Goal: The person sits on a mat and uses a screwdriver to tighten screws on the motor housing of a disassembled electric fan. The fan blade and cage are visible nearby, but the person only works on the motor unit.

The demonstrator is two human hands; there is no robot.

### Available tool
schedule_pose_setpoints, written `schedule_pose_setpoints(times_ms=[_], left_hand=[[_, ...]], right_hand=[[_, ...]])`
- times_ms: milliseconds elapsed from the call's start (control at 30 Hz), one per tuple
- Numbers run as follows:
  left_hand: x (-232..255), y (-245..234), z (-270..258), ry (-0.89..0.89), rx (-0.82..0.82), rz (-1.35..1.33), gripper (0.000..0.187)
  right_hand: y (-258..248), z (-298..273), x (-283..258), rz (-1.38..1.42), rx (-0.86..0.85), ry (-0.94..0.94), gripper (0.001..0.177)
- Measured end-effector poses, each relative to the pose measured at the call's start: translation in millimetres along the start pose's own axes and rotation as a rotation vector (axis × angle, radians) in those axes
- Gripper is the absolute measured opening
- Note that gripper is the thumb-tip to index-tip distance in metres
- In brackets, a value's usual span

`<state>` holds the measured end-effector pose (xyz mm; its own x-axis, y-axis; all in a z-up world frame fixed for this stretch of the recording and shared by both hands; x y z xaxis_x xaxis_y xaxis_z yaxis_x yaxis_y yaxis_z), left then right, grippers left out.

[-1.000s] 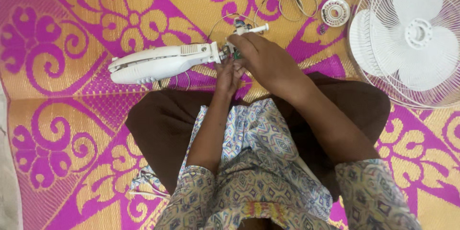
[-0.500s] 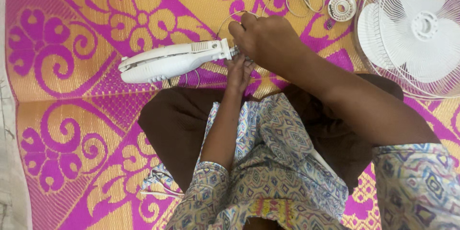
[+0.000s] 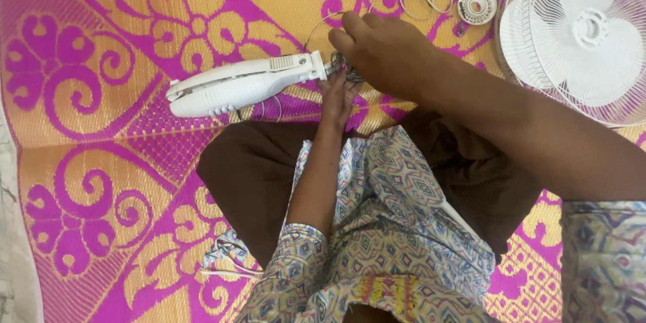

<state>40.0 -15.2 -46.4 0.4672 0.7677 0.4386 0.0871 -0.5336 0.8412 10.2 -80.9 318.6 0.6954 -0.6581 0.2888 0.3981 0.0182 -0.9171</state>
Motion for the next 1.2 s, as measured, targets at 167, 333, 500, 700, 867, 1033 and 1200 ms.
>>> schedule_pose_setpoints(times_ms=[167,333,500,700,867,1033,1200], left_hand=[[-1.5,-4.6,2.6,0.015,-0.007,0.0,0.028],[2.1,1.7,-0.8,-0.024,0.026,-0.002,0.027],[6.9,9.1,-6.1,0.001,0.07,0.03,0.033],[13.1,20.8,-11.6,0.001,0.085,0.038,0.052],[18.2,27.3,-15.8,0.016,0.127,0.054,0.062],[11.5,16.8,-9.9,0.001,0.116,0.043,0.055],[5.8,8.4,-1.1,0.025,0.062,0.061,0.046]], right_hand=[[13.6,1.1,-2.1,-0.081,-0.043,0.014,0.022],[24.9,-0.7,-0.9,-0.063,-0.072,0.17,0.022],[24.4,-4.1,3.5,0.045,-0.019,0.276,0.036],[5.6,-10.0,8.3,0.168,0.11,0.078,0.032],[0.8,-15.4,10.0,0.217,0.041,0.014,0.024],[5.7,-14.1,10.1,0.18,-0.11,0.12,0.028],[10.3,2.6,-7.6,0.068,-0.185,0.197,0.034]])
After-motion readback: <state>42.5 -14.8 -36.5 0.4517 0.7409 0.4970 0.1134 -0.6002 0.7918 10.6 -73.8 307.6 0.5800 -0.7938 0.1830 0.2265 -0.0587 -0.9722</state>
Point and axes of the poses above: each hand's wrist, its own z-axis towards the middle knuckle, its own y-axis out of the palm, x = y × z, the point moved 4 cm from there along z, towards the middle knuckle, and after that the axes turned 7 degrees about -y, right-handed, at the moved point
